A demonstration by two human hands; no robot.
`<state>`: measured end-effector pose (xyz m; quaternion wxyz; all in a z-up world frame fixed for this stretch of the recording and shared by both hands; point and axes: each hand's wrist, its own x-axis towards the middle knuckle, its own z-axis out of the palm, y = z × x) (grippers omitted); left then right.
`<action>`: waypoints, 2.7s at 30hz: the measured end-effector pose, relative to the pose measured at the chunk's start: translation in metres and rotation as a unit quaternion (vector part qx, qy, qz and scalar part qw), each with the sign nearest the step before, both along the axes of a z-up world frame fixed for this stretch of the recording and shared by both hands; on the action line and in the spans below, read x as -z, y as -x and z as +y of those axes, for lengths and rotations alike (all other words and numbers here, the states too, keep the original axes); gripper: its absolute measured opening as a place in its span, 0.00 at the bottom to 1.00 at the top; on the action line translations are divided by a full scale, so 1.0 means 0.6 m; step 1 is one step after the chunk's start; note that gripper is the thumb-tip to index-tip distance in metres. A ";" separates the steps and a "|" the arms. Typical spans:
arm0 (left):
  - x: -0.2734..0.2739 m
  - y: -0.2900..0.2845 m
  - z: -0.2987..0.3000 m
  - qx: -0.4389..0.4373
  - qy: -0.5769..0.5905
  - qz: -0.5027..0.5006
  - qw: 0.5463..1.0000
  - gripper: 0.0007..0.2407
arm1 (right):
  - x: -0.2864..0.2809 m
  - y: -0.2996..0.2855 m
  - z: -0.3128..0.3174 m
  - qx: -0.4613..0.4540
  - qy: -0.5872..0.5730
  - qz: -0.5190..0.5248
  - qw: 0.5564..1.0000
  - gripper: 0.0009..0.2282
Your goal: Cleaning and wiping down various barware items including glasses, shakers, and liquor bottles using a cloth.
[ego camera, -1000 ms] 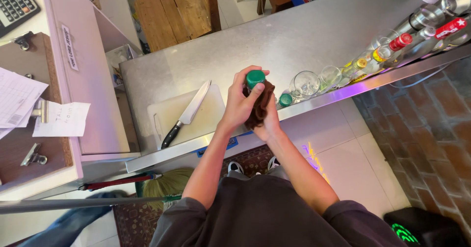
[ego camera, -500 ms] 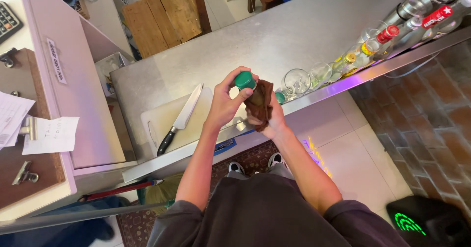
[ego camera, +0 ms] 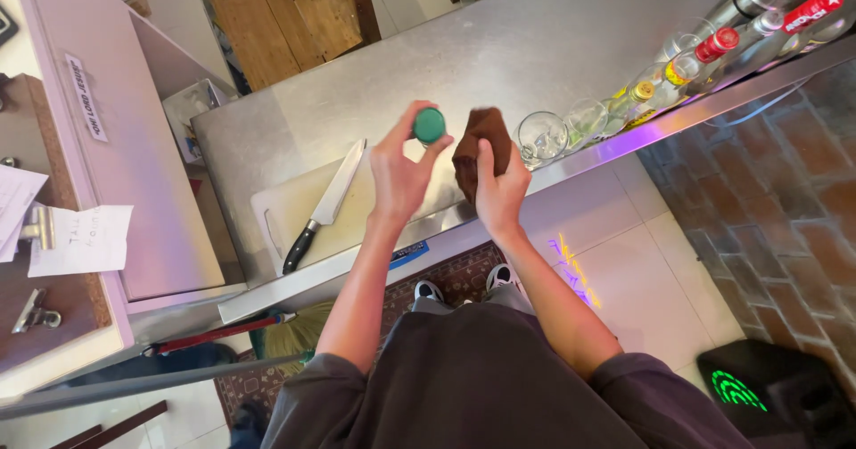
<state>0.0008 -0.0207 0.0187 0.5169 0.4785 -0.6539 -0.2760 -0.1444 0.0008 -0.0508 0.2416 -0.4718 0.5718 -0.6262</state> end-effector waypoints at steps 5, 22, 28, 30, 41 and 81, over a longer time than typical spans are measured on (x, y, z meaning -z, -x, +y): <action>0.050 0.003 -0.017 0.065 -0.139 0.225 0.962 0.16 | -0.051 -0.009 0.004 -0.114 0.156 0.194 0.962 0.20; 0.032 -0.017 -0.042 0.243 -0.136 0.315 0.908 0.17 | -0.072 0.008 -0.007 -0.355 -0.303 -0.539 0.701 0.25; -0.009 -0.011 -0.016 0.182 -0.036 0.144 0.972 0.20 | 0.005 0.009 -0.026 -0.403 -0.199 -0.608 0.655 0.19; -0.033 -0.012 0.000 0.138 -0.026 0.030 0.990 0.21 | 0.022 0.012 -0.031 -0.316 -0.209 -0.535 0.755 0.21; -0.027 -0.018 0.008 0.085 0.128 -0.123 0.981 0.23 | 0.033 0.011 -0.021 -0.123 -0.159 -0.246 0.948 0.14; 0.174 0.009 -0.095 0.023 0.143 -0.236 0.961 0.24 | 0.051 0.183 0.124 -0.257 -0.178 -0.486 0.816 0.30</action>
